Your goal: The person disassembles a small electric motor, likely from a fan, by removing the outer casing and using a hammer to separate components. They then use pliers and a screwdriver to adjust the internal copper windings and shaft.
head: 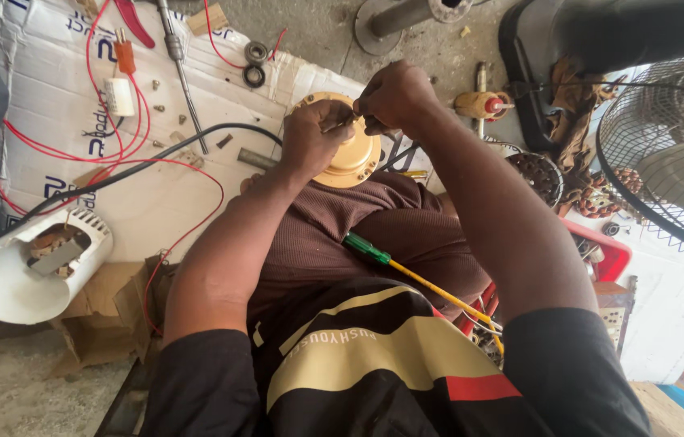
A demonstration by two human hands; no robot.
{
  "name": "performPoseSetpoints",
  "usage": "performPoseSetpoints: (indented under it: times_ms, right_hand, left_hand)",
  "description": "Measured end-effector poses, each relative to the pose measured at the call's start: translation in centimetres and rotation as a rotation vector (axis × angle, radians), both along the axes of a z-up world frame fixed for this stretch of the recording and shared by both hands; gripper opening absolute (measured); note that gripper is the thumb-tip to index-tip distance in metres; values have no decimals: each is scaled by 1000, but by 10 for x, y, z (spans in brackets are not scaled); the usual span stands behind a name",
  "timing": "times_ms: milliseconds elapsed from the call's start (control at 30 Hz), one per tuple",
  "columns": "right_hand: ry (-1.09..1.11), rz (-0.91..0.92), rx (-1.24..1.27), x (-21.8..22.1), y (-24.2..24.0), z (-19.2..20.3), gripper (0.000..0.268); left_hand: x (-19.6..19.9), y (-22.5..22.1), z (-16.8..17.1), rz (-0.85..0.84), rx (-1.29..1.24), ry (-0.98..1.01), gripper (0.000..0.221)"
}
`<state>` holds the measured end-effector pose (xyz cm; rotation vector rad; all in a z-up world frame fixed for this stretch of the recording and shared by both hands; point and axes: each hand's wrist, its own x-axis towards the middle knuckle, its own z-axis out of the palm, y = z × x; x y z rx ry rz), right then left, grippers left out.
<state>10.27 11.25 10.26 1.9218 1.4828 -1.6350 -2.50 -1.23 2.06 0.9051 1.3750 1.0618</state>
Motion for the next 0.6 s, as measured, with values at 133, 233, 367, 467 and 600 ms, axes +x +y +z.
performPoseSetpoints:
  times_ms: [133, 233, 367, 467, 600]
  right_hand:
    - [19, 43, 34, -5, -1, 11, 17]
    - [21, -20, 10, -5, 0, 15, 17]
    - [77, 29, 79, 5, -5, 0, 19]
    - [199, -29, 189, 34, -18, -23, 23]
    - [-99, -7, 228, 105, -70, -62, 23]
  left_hand:
    - [7, -7, 12, 74, 105, 76, 16]
    - [19, -11, 15, 144, 170, 239, 16]
    - [27, -15, 14, 182, 196, 343, 21]
    - [20, -9, 11, 165, 239, 215, 30]
    - [18, -8, 7, 137, 14, -120, 34]
